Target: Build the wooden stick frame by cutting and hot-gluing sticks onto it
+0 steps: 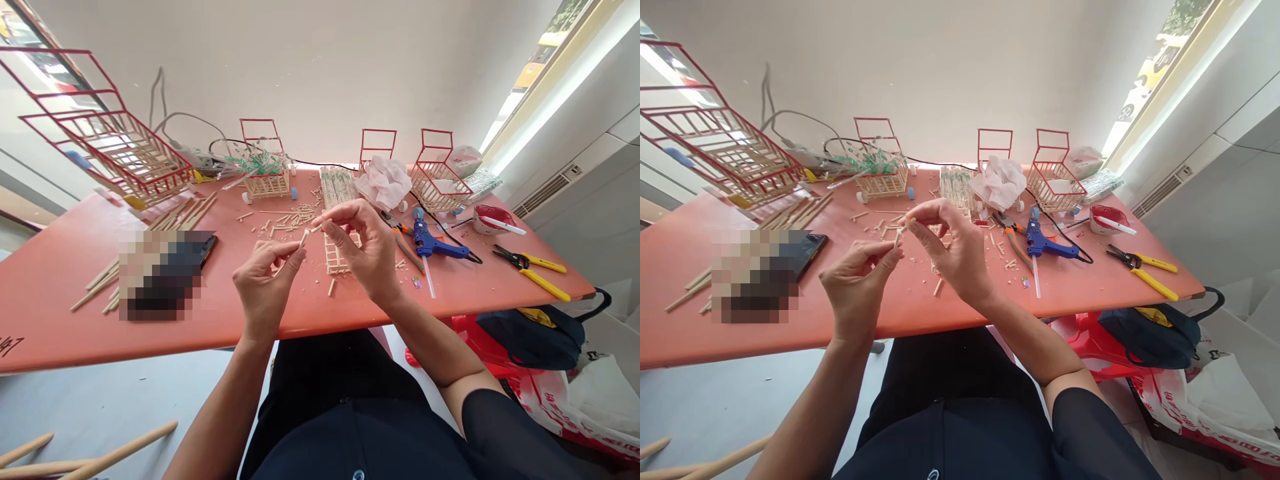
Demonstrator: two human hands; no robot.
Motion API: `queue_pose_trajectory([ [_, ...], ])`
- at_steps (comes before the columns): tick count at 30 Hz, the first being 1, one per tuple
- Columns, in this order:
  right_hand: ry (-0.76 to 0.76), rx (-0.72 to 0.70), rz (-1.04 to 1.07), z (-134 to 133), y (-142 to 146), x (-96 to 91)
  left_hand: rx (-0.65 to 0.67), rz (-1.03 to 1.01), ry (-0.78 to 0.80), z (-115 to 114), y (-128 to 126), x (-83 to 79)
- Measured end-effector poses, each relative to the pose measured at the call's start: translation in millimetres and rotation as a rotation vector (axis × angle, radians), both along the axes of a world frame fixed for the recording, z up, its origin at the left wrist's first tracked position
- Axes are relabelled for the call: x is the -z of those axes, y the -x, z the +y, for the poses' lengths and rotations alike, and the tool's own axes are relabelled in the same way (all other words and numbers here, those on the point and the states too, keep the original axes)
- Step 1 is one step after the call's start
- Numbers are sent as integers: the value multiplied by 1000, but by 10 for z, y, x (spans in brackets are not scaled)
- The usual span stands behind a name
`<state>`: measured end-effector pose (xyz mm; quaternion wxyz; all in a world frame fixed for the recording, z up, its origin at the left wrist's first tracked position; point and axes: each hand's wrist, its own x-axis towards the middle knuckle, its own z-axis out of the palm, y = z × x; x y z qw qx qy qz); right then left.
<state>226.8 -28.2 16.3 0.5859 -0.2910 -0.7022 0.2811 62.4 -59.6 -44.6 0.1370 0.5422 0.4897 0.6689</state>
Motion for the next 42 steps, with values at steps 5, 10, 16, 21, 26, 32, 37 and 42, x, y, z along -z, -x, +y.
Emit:
queue_pose_trajectory([
  [5, -32, 21, 53, 30, 5, 130, -47, 109, -79, -26, -39, -23],
  [10, -37, 10, 43, 19, 12, 189, -74, 153, -88, -28, -50, -13],
  [16, -77, 22, 39, 25, 9, 235, -83, 163, -96, -37, -54, -15],
  [21, -79, 55, 13, 43, 16, 262, -87, 165, -90, -41, -52, -13],
  [26, -80, 54, 27, 46, 23, 265, -75, 165, -97, -47, -47, -9],
  [32, -62, 59, 19, 53, 21, 273, -58, 165, -120, -58, -44, -5],
  [37, -38, 67, 17, 48, 24, 288, -67, 168, -102, -63, -44, -11],
  [42, -14, 70, 12, 43, 25, 289, -51, 157, -86, -62, -40, -10],
])
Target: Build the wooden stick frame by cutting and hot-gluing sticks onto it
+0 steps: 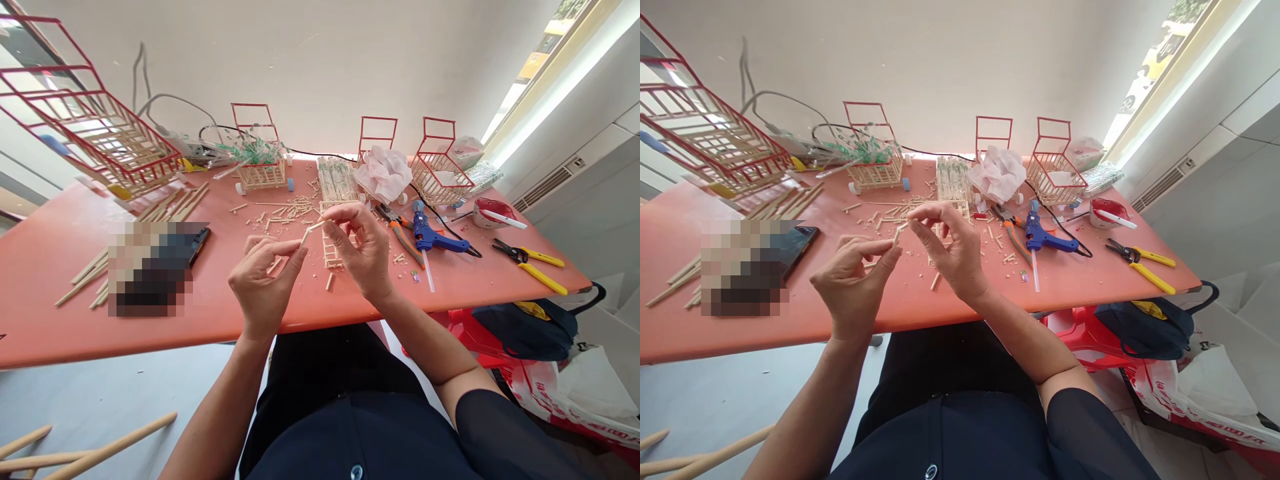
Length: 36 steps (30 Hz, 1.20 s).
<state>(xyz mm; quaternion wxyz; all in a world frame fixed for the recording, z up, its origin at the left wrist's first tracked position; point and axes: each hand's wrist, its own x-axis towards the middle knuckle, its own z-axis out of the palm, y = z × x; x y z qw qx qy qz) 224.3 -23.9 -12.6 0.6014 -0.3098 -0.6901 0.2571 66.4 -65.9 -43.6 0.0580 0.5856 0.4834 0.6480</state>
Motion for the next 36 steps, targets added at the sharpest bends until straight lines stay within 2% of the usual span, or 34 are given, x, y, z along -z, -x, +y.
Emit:
queue_pose_trajectory([
  [14, 18, -26, 27, 16, 6, 20, 30, -6, 5, -3, 15, 12],
  [22, -2, -132, 139, 50, 13, 61, 52, 28, -53, 11, 39, 36],
  [36, 126, -185, 129, 68, -17, 55, 22, 65, -100, 22, 57, 56],
])
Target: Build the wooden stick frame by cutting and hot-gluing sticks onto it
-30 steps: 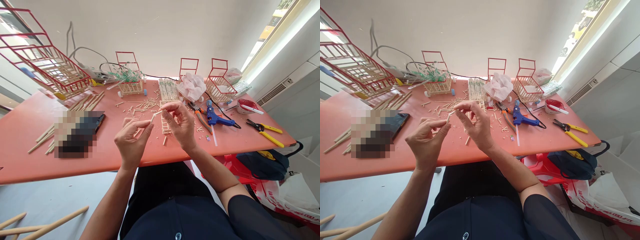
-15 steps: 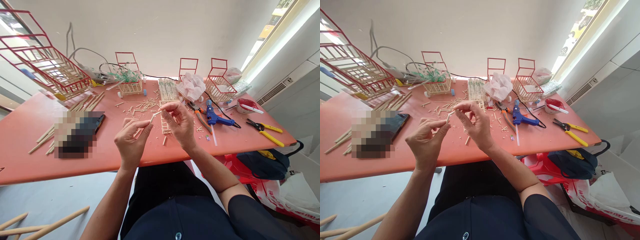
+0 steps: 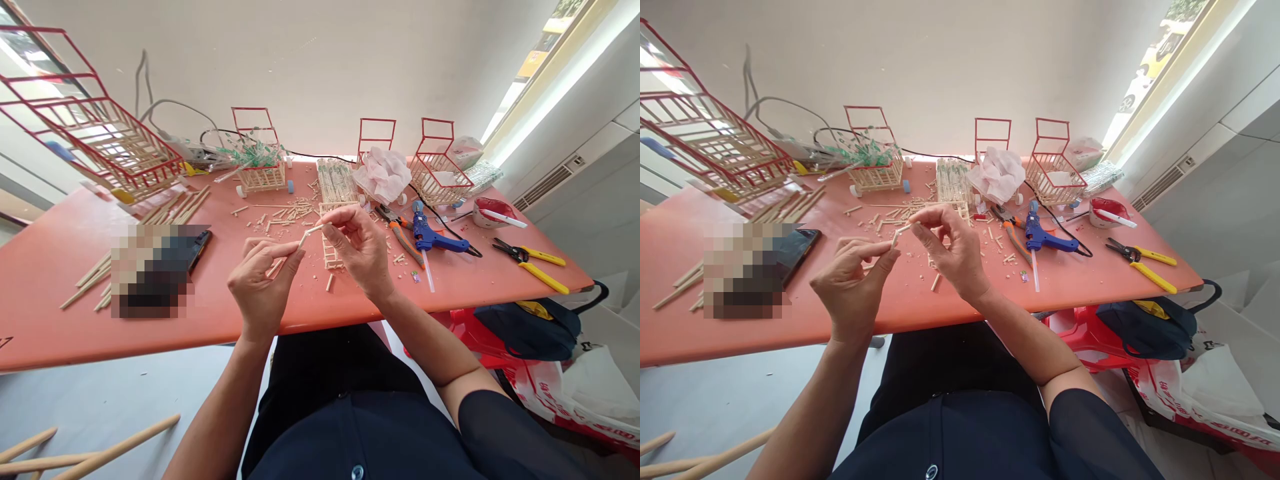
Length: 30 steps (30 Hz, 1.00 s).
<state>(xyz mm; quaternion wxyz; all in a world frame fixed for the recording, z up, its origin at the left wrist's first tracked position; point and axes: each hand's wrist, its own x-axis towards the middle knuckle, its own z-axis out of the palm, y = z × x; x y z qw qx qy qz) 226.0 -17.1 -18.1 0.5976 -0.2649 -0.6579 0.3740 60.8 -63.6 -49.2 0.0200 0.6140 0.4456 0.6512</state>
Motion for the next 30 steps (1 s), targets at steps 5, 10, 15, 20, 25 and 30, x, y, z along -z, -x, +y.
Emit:
queue_pose_trajectory([
  [5, 12, -31, -40, 33, -29, -19, -31, 28, -16, -4, 8, 12],
  [10, -2, -42, -53, 30, -43, -37, -61, 47, -32, -1, 25, 28],
  [15, -25, 11, -130, 3, -45, -55, -77, 44, -53, 5, 42, 47],
  [20, -169, 59, -164, -3, -49, -40, -100, 37, -59, -3, 47, 43],
  [25, -268, 68, -198, 6, -56, -7, -116, 29, -54, -17, 41, 19],
  [30, -267, 86, -219, -6, -57, -7, -129, 22, -55, -19, 36, 12],
])
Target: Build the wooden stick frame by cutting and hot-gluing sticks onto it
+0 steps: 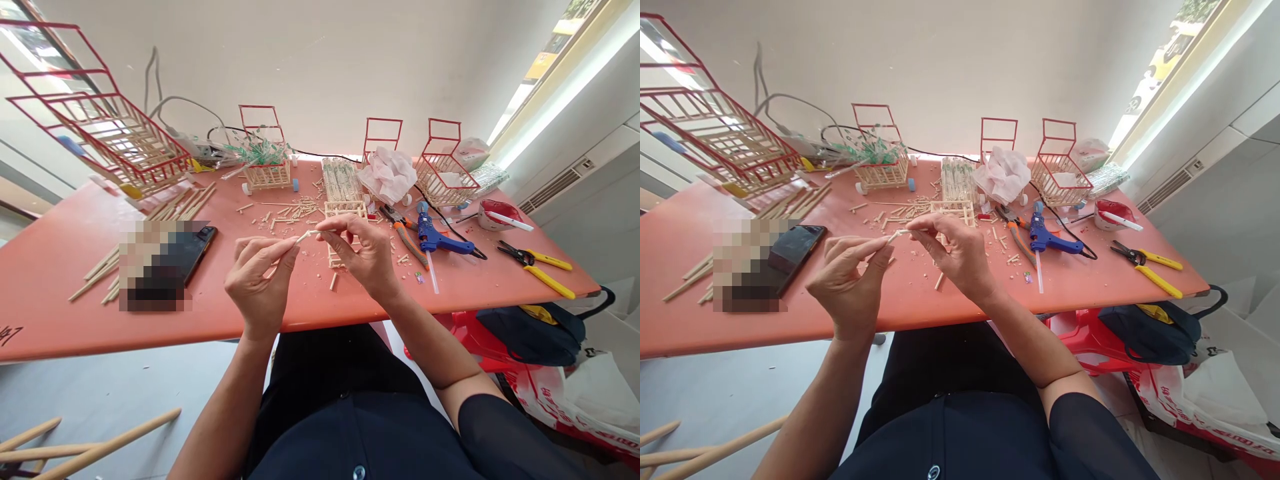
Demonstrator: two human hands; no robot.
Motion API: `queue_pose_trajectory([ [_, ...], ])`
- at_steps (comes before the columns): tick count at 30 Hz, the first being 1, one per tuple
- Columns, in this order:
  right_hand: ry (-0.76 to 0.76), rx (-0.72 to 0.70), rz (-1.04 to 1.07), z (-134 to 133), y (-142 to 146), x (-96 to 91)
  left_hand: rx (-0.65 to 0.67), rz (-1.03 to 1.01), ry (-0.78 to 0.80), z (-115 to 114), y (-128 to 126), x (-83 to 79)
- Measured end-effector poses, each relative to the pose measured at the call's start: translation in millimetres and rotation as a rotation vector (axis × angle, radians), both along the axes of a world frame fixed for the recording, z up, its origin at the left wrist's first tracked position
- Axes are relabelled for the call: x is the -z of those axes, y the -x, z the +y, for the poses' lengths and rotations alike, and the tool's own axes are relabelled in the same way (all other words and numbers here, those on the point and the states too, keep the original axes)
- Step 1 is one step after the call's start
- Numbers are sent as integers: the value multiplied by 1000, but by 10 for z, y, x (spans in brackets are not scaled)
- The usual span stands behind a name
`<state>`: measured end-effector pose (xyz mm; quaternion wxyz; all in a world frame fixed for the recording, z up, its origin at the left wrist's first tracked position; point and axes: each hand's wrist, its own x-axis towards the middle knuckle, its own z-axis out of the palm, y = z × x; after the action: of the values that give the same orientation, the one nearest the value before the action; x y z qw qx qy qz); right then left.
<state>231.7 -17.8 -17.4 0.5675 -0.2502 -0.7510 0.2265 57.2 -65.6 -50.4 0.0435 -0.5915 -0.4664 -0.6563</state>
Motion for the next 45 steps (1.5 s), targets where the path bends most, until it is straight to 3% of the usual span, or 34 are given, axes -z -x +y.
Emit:
queue_pose_trajectory([
  [9, 94, 5, -8, -28, 4, 20, -17, 6, 28, -6, 22, 16],
  [20, 51, -8, 11, -37, 11, 30, -19, 56, -44, 10, 40, 34],
  [45, 60, 41, -45, -15, 36, 105, -57, 75, -11, 11, 22, 27],
])
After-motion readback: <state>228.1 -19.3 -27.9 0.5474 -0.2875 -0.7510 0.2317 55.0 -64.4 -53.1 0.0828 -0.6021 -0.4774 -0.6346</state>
